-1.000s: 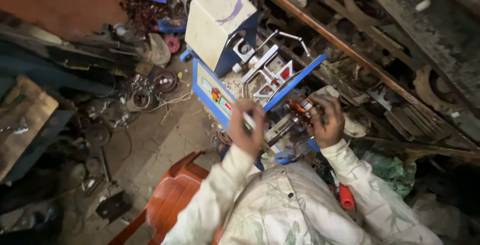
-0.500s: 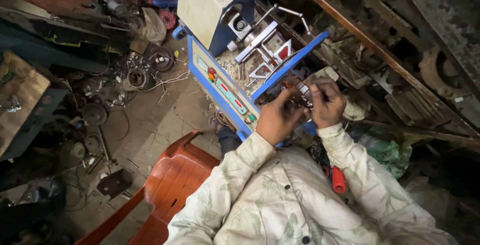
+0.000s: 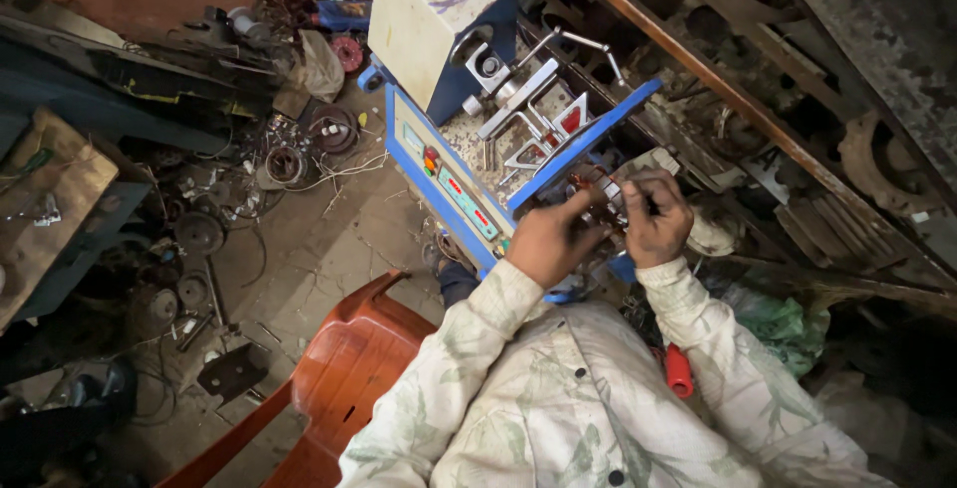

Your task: The person operates a blue electric coil winding machine in a workshop. They manually feed copper wire into the machine, guide it around a rotating core, and use a screwdriver to adjust the mechanism. The person repeatedly winds the wire, stops to adjust the tension or position, and continues the process.

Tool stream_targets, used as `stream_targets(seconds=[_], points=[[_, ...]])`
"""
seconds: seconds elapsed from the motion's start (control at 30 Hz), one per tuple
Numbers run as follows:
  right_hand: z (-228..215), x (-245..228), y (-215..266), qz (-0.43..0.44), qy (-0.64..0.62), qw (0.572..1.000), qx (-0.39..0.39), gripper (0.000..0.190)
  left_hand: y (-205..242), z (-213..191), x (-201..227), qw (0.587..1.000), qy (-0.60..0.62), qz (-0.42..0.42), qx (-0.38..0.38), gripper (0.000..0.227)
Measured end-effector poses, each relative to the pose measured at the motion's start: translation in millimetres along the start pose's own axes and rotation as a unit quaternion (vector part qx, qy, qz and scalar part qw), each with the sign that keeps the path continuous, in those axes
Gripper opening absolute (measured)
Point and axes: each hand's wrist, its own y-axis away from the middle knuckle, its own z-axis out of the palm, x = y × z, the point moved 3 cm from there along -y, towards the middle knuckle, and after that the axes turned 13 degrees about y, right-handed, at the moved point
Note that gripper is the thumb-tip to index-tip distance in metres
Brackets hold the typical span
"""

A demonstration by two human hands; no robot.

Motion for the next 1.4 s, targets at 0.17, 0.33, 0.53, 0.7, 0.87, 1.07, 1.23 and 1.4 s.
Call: stream_targets(seconds=[0.17, 0.33, 0.53, 0.7, 0.87, 1.07, 1.23, 1.4], points=[[0.3, -0.3, 0.1, 0.0, -0.012, 1.0, 0.0, 0.016, 12.8, -6.9, 0.1, 0.991, -0.124, -0.022, -0.036, 0.048], [-1.3, -2.8, -1.5, -0.013, -0.008, 1.0, -0.002, 0.017, 19.0, 2.4, -16.2, 0.969, -0.24, -0.003, -0.062, 0.07], [-1.3, -1.4, 0.5, 0.004, -0.003, 1.0, -0.005, 0.017, 22.7, 8.6, -26.5, 0.945, -0.315, 0.076, -0.046, 0.077], [-0.4, 4.5, 1.5, 0.007, 0.017, 1.0, -0.002, 0.02, 26.2, 18.8, -23.2, 0.897, -0.421, 0.128, -0.051, 0.068], [0.5, 5.7, 2.3, 0.013, 0.023, 1.0, -0.003, 0.02, 28.7, 21.7, -27.0, 0.882, -0.446, 0.144, -0.053, 0.066], [-0.6, -6.3, -3.5, -0.004, 0.049, 0.999, -0.011, 0.017, 27.8, 18.5, -25.6, 0.905, -0.409, 0.097, -0.073, 0.072], [3.0, -14.3, -10.4, 0.004, 0.091, 0.996, -0.027, 0.017, 23.6, -9.2, -8.7, 0.956, -0.282, 0.018, -0.075, 0.075], [12.9, -21.9, -27.0, -0.023, 0.195, 0.978, -0.074, 0.028, 53.8, -44.3, -18.9, 0.996, -0.071, 0.04, 0.045, 0.052]])
